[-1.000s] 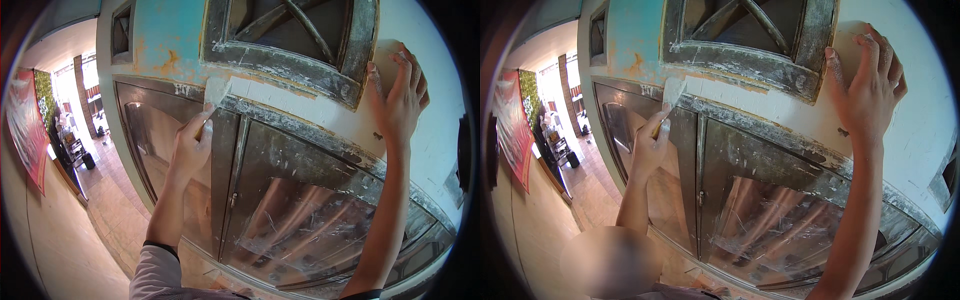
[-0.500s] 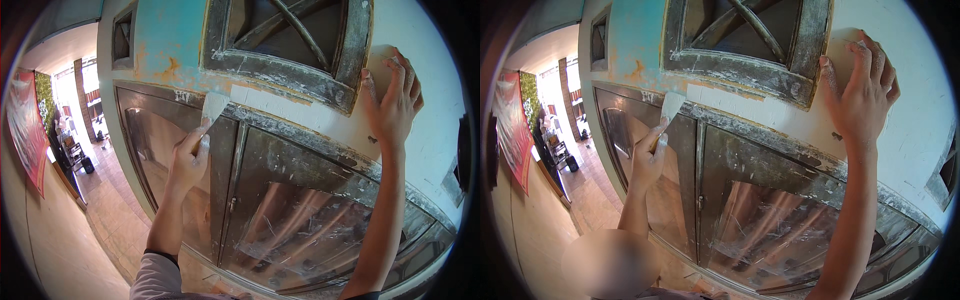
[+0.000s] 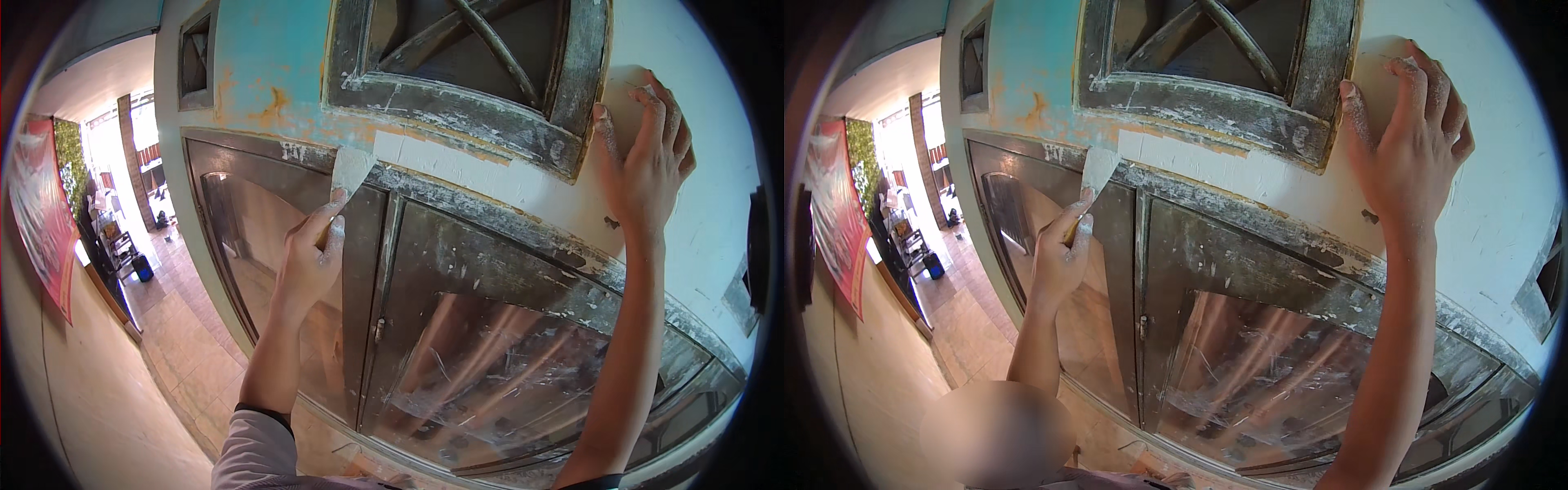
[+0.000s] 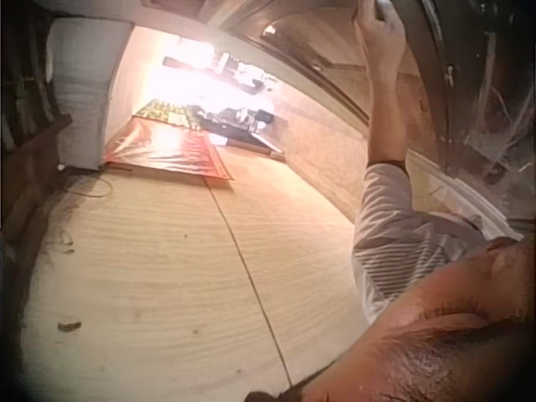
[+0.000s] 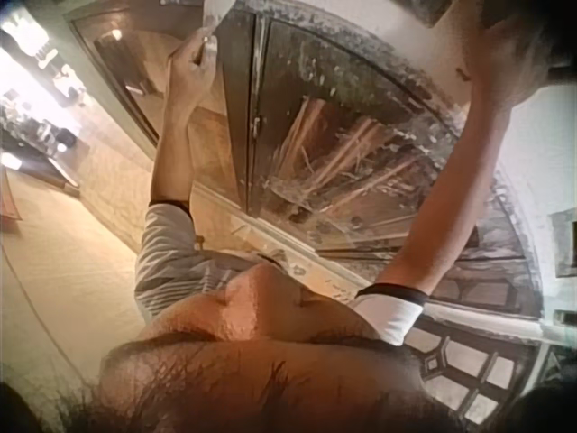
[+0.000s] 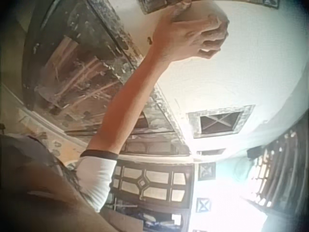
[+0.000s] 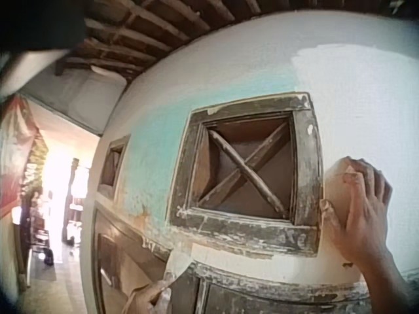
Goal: The person applies wall filler to the area above a wooden frame using a scraper.
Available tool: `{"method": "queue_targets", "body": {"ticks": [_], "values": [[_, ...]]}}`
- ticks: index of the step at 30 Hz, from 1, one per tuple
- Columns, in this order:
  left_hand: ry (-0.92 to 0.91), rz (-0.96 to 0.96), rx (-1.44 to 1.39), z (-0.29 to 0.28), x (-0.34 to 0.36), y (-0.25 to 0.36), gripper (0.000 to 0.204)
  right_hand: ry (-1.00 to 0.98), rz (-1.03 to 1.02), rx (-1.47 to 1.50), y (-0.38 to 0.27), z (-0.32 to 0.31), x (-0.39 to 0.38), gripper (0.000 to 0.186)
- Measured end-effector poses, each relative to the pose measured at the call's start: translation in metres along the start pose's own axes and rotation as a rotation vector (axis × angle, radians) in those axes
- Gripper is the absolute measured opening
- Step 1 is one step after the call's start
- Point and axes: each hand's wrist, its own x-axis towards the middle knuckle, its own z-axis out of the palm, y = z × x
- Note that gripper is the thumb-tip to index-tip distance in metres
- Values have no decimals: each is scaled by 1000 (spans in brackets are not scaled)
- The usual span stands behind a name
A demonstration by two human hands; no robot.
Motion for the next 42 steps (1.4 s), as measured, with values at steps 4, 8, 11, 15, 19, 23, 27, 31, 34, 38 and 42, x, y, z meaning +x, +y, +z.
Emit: {"method": "queue_targets", "body": {"ticks": [4,8,11,15,19,23,27,31,34,38,42], "values": [[28,19,10,1,4,2,36,6,0,12,-1,2,-1,45],[6,-24,-7,3,19,7,36,3,-1,12,0,1,-1,45],[35,80,-6,3,27,5,35,3,2,18,-1,0,0,45],[50,68,0,0,19,5,34,-3,9,36,-4,0,-1,45],[17,-7,-21,-1,2,7,34,-7,7,43,-1,-2,-1,44],[2,-33,-28,0,-4,9,34,-11,17,42,-1,-3,0,45],[9,-19,-3,1,-7,3,35,-13,15,56,-4,-3,-1,45],[-8,-89,-20,1,-7,10,35,-9,10,48,-2,-3,0,45],[12,-32,-9,4,-5,5,35,2,2,56,-3,-2,0,45],[15,-15,-13,6,0,5,35,5,6,43,-2,-1,0,45],[12,-22,-8,5,9,11,34,4,9,43,-3,-2,0,44]]}}
